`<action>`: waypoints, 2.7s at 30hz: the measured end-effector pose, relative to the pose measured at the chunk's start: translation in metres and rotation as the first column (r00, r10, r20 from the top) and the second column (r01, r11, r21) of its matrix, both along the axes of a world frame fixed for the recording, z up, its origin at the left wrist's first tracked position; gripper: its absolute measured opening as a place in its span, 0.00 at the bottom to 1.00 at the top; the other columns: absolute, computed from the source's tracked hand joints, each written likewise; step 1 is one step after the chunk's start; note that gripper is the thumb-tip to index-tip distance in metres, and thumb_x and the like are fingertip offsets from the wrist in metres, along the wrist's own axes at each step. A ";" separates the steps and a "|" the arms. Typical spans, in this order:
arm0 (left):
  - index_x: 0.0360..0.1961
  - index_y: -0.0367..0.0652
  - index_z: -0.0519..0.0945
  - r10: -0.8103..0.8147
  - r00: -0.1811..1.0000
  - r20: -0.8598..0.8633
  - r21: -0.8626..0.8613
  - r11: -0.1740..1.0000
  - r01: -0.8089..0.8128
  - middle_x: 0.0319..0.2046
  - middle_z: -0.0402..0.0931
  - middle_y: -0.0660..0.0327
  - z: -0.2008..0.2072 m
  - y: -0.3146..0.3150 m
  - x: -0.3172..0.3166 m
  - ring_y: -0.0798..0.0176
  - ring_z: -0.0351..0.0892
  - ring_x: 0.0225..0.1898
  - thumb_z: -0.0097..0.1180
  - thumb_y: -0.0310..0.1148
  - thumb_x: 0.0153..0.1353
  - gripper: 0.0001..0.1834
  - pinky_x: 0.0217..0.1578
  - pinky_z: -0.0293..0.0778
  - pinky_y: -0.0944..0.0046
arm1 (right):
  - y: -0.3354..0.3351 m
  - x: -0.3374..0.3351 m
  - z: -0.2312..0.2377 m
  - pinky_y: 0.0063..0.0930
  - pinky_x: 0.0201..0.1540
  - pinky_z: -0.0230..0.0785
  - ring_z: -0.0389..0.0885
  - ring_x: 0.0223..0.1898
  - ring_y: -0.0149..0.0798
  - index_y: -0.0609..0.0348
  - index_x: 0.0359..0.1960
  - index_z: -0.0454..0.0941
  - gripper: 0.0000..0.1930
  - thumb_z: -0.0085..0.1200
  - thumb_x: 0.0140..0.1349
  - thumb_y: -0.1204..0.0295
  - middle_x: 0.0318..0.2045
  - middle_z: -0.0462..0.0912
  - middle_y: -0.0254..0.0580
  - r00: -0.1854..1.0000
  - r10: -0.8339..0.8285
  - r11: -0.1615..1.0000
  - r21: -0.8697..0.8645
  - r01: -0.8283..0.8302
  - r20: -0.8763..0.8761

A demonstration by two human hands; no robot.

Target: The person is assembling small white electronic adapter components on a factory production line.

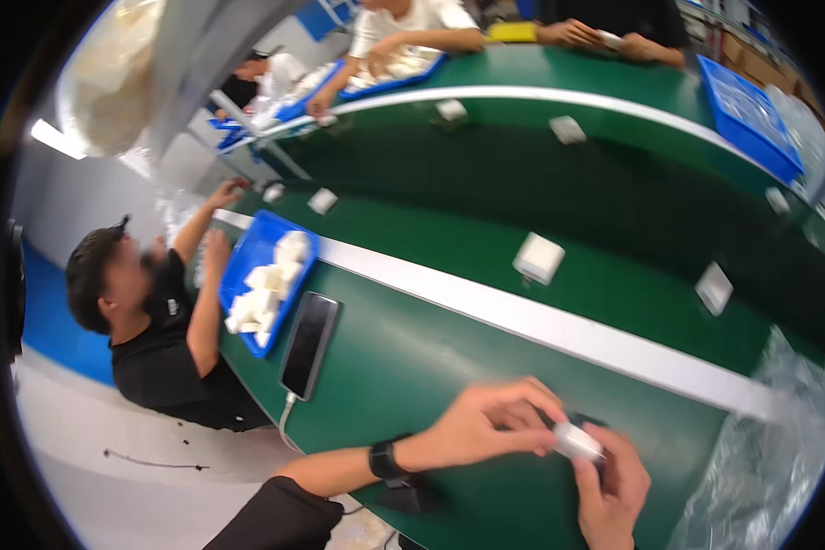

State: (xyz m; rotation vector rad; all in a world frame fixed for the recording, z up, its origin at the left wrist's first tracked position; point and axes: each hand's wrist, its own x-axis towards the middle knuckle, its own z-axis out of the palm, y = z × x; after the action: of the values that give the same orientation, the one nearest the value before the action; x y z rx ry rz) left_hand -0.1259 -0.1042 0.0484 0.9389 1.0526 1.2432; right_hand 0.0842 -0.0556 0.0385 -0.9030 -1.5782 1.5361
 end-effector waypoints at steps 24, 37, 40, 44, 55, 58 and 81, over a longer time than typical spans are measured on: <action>0.34 0.30 0.81 0.005 0.936 -0.352 0.161 0.986 0.055 0.42 0.79 0.51 0.004 -0.004 -0.009 0.66 0.84 0.28 0.64 0.13 0.55 0.07 0.25 0.80 0.73 | 0.005 -0.011 0.011 0.29 0.43 0.78 0.84 0.42 0.45 0.63 0.46 0.80 0.11 0.60 0.61 0.81 0.44 0.85 0.48 0.987 0.094 0.928 0.346 -0.135 0.132; 0.48 0.40 0.82 -0.135 0.960 -0.246 0.152 0.973 0.176 0.41 0.78 0.61 0.001 -0.013 -0.017 0.73 0.80 0.26 0.65 0.26 0.61 0.14 0.25 0.73 0.73 | -0.001 -0.010 0.008 0.24 0.48 0.68 0.72 0.43 0.34 0.68 0.48 0.78 0.14 0.57 0.60 0.81 0.43 0.68 0.42 0.971 0.115 0.958 0.235 -0.165 0.211; 0.61 0.47 0.75 -0.267 0.961 -0.071 0.072 0.960 0.272 0.32 0.76 0.67 0.001 -0.016 -0.014 0.75 0.74 0.21 0.67 0.27 0.59 0.28 0.26 0.69 0.73 | -0.011 -0.021 0.001 0.24 0.48 0.67 0.71 0.43 0.34 0.67 0.54 0.73 0.22 0.61 0.58 0.76 0.46 0.67 0.41 0.999 -0.003 0.995 0.095 0.008 -0.053; 0.62 0.47 0.72 -0.268 0.950 -0.159 0.116 0.951 0.288 0.28 0.75 0.67 0.004 -0.014 -0.015 0.75 0.72 0.20 0.69 0.28 0.56 0.32 0.26 0.68 0.73 | -0.006 -0.009 -0.004 0.28 0.53 0.70 0.73 0.48 0.37 0.67 0.59 0.69 0.29 0.63 0.55 0.74 0.48 0.66 0.41 0.997 0.061 0.997 0.048 -0.059 -0.049; 0.47 0.40 0.70 -0.141 0.983 -0.116 0.240 0.957 0.165 0.26 0.77 0.65 -0.003 -0.015 -0.016 0.74 0.72 0.20 0.73 0.34 0.50 0.27 0.24 0.68 0.74 | -0.014 -0.016 0.025 0.34 0.57 0.67 0.73 0.54 0.42 0.67 0.57 0.75 0.25 0.63 0.55 0.79 0.50 0.71 0.45 0.978 0.194 0.969 0.139 -0.204 0.081; 0.46 0.40 0.70 -0.097 0.983 -0.158 0.286 0.948 0.140 0.25 0.78 0.66 -0.002 -0.018 -0.013 0.73 0.73 0.20 0.73 0.36 0.51 0.27 0.23 0.68 0.73 | -0.016 -0.019 0.034 0.35 0.55 0.68 0.74 0.52 0.43 0.66 0.56 0.77 0.25 0.63 0.54 0.80 0.48 0.73 0.46 0.970 0.136 0.931 0.309 -0.194 0.201; 0.68 0.44 0.66 -0.100 0.989 -0.108 0.293 0.948 0.128 0.51 0.67 0.62 -0.012 -0.017 -0.011 0.70 0.73 0.40 0.70 0.26 0.52 0.41 0.43 0.76 0.69 | -0.021 -0.023 0.030 0.39 0.65 0.63 0.69 0.64 0.46 0.67 0.64 0.66 0.25 0.55 0.66 0.75 0.61 0.67 0.47 0.974 0.143 0.955 0.232 -0.183 0.178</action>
State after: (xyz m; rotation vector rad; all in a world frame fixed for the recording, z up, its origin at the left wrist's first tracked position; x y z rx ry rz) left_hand -0.1370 -0.1217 0.0363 1.2822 0.8800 1.2943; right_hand 0.0615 -0.0768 0.0682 -0.7858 -1.9531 1.3633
